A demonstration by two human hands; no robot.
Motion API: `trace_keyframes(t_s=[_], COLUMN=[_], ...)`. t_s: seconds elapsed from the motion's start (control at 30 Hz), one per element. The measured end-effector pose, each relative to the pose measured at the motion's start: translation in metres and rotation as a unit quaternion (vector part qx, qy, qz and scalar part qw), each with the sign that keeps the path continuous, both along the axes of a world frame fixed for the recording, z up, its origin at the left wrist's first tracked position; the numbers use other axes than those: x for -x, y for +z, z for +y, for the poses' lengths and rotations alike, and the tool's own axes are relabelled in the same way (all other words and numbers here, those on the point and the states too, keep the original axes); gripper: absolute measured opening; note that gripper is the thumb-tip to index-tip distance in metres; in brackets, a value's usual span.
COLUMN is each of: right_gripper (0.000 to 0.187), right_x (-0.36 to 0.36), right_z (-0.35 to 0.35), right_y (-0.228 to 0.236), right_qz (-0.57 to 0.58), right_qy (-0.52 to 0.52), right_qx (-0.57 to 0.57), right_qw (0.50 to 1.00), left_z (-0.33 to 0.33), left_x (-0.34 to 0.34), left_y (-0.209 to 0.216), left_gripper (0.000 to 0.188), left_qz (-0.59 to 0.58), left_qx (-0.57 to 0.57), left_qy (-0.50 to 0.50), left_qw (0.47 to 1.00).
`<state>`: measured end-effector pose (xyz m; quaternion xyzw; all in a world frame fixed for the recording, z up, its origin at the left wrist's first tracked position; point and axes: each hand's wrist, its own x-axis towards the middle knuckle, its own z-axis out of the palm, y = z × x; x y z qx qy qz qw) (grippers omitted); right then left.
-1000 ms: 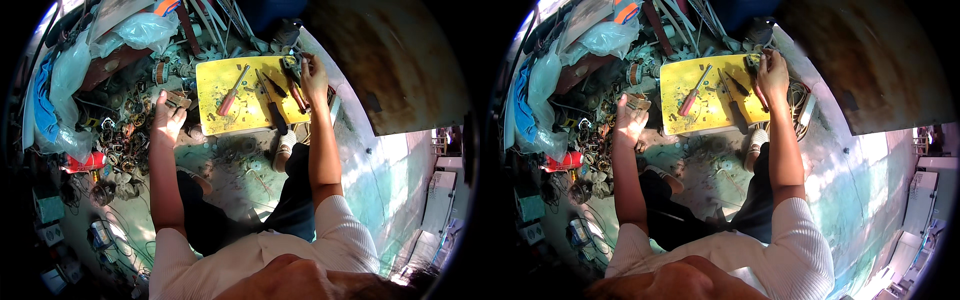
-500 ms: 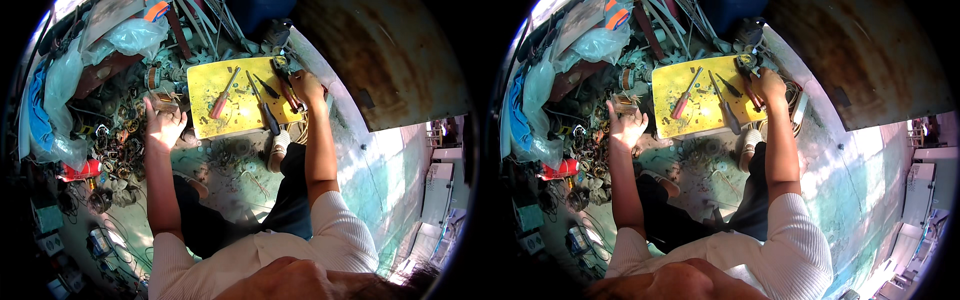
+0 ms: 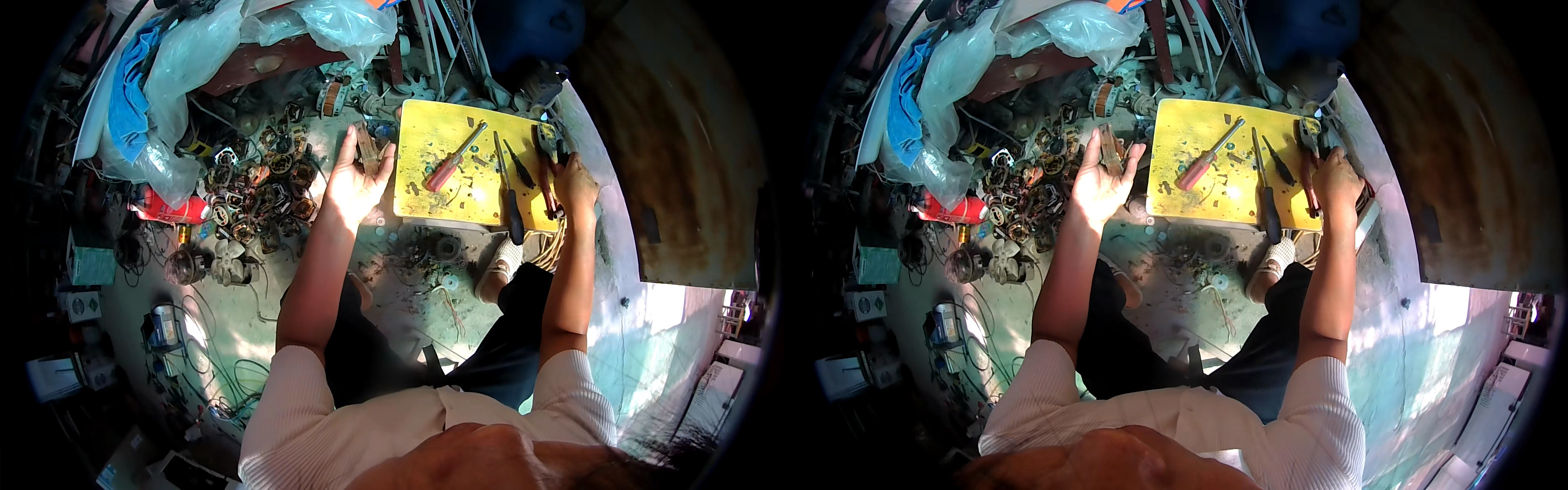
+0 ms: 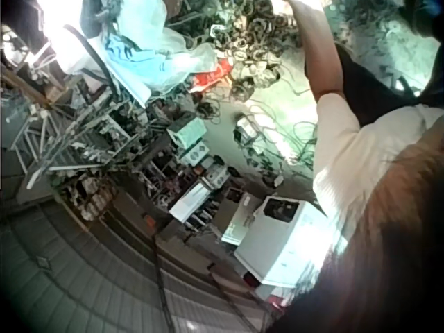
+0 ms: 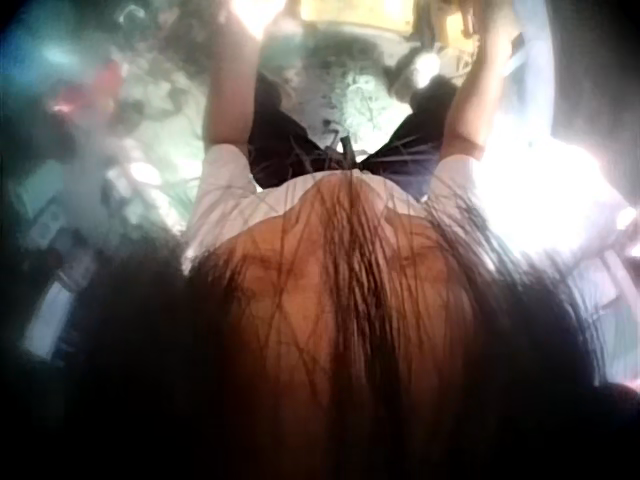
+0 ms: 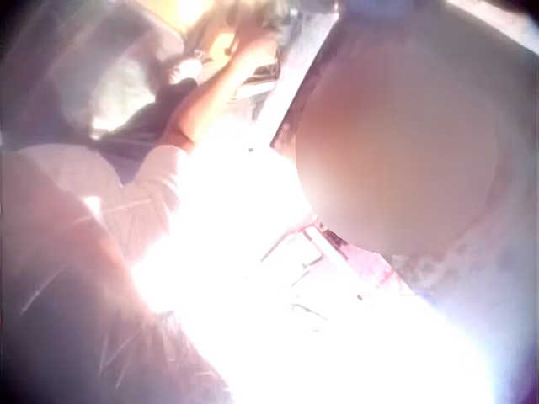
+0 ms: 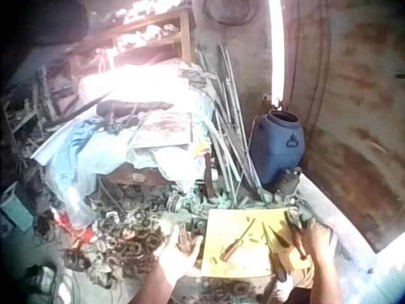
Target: The person disassembles an electrical motor assembly by prying metal components with a screwdriver, pulling wires with pliers, and using a ratchet on the core before handling a circular motor housing.
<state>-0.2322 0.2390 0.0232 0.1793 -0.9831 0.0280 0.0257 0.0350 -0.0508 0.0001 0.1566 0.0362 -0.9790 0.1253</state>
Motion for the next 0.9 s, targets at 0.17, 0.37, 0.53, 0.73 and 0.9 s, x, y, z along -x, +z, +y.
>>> trace_keyframes(t_s=[0.17, 0.37, 0.53, 0.73, 0.9], right_gripper=[0.023, 0.023, 0.023, 0.034, 0.05], right_x=[-0.016, -0.033, -0.03, -0.039, -0.063], right_z=[-0.008, -0.025, -0.04, -0.028, -0.052], right_y=[0.041, 0.041, 0.018, 0.054, 0.035], right_qz=[0.085, -0.075, -0.291, -0.533, -0.554], right_qy=[0.005, 0.098, 0.076, 0.119, 0.125], right_qx=[0.315, 0.581, 0.737, 0.814, 0.675], right_qw=[0.945, 0.804, 0.605, 0.198, 0.472], left_z=[0.012, 0.009, 0.014, 0.019, 0.008], left_x=[-0.004, -0.001, 0.004, 0.007, 0.01], left_y=[0.013, 0.003, 0.006, 0.013, -0.02], left_gripper=[0.021, 0.027, 0.029, 0.027, 0.031], left_qz=[-0.095, -0.038, 0.001, 0.11, 0.129], left_qx=[0.059, 0.125, 0.099, 0.03, -0.093], left_qy=[0.017, -0.006, -0.001, 0.012, 0.016], left_qw=[0.994, 0.991, 0.995, 0.993, 0.987])
